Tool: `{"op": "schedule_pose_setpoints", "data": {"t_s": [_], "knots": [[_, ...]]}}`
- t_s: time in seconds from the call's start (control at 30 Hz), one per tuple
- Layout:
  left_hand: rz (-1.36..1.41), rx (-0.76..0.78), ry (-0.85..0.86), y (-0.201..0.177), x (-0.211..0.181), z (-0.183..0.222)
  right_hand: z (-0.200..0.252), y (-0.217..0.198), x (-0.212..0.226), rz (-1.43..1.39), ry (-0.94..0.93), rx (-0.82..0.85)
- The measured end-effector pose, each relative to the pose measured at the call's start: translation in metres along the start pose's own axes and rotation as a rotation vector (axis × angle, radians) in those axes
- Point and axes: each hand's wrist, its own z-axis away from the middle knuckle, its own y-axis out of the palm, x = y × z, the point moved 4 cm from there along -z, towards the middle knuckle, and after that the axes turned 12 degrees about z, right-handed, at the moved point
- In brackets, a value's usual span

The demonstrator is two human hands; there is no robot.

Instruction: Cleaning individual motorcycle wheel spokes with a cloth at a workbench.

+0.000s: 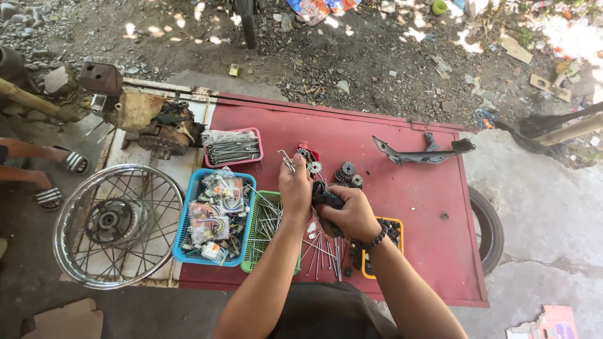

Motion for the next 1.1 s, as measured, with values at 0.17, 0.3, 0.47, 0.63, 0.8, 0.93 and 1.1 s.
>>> {"op": "schedule_pose_setpoints", "data": {"t_s": [0.17, 0.3, 0.47, 0.63, 0.8, 0.93, 1.1], "knots": [[-0.017, -0.005, 0.031, 0.002, -0.003, 0.006, 0.003, 0.004, -0.004, -0.004, 0.002, -0.038], [-0.035, 0.006, 0.071, 0.002, 0.000, 0.003, 0.006, -0.005, 0.000, 0.062, -0.010, -0.097], [0.086, 0.098, -0.002, 0.000, -0.001, 0.015, 0.003, -0.011, -0.001, -0.042, 0.012, -0.175], [0.264, 0.350, -0.057, 0.018, -0.009, 0.034, 0.002, -0.022, 0.014, -0.192, 0.004, -0.256], [0.203, 0.463, -0.018, 0.015, -0.006, 0.034, 0.003, -0.041, 0.017, -0.321, -0.037, -0.357], [0.119, 0.565, -0.077, 0.017, -0.018, 0.050, -0.017, -0.053, 0.002, -0.544, -0.105, -0.450], [0.099, 0.718, -0.090, 0.027, -0.042, 0.071, -0.024, -0.053, 0.023, -1.018, -0.064, -0.257]]}}
